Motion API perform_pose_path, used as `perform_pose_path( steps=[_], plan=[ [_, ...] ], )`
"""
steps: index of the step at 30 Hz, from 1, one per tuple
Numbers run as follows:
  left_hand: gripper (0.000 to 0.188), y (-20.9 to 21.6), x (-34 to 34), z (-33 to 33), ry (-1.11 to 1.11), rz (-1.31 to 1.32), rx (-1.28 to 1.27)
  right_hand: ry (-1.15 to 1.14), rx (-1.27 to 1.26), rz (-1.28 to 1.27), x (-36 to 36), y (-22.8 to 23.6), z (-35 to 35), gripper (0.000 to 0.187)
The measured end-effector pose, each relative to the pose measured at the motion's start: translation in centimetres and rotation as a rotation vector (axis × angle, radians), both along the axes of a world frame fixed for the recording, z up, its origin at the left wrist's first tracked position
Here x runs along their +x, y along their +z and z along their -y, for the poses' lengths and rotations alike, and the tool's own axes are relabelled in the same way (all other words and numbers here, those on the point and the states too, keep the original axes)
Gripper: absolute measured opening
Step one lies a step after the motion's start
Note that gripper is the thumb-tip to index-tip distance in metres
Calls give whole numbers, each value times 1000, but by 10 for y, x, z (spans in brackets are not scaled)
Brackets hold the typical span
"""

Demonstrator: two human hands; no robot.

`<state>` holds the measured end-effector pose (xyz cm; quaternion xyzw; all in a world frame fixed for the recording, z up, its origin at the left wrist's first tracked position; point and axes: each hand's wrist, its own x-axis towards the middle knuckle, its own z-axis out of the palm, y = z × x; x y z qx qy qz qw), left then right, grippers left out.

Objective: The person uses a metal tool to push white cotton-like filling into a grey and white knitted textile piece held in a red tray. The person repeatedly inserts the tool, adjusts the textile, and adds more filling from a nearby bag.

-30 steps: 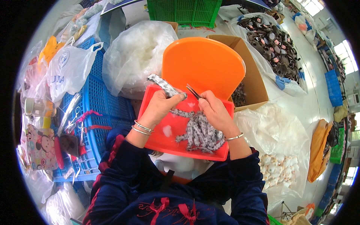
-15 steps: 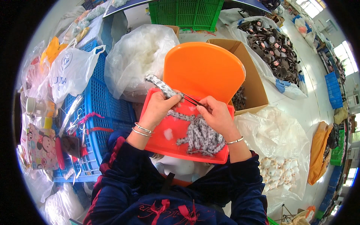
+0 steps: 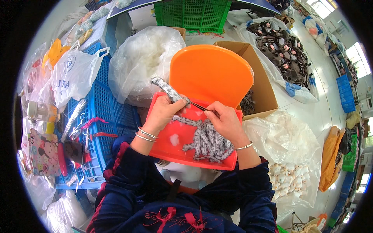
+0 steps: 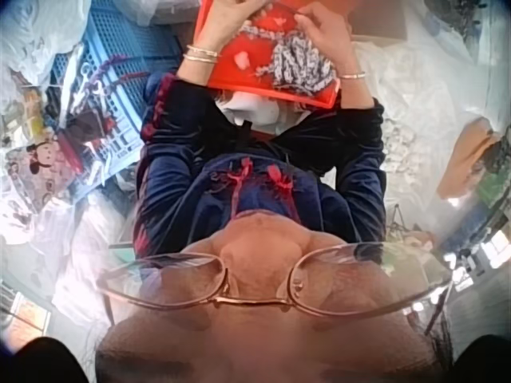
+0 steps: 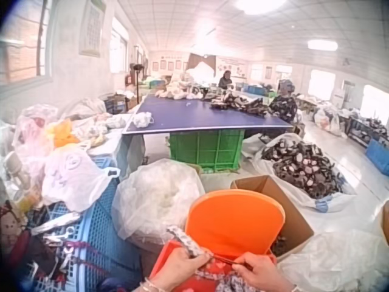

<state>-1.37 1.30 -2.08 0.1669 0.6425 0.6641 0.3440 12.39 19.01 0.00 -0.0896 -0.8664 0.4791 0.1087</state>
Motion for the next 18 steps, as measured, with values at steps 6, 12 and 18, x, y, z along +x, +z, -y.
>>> perform_pose_path(
  steps=[6, 12, 18],
  plan=[
    [18, 1, -1, 1, -19, 6, -5, -3, -10, -15, 1, -5, -4, 9],
    [18, 5, -1, 2, -7, 14, -12, 1, 27, 6, 3, 0, -4, 9],
    [19, 15, -4, 7, -91, -47, -113, 3, 44, 18, 4, 5, -5, 9]
  ],
)
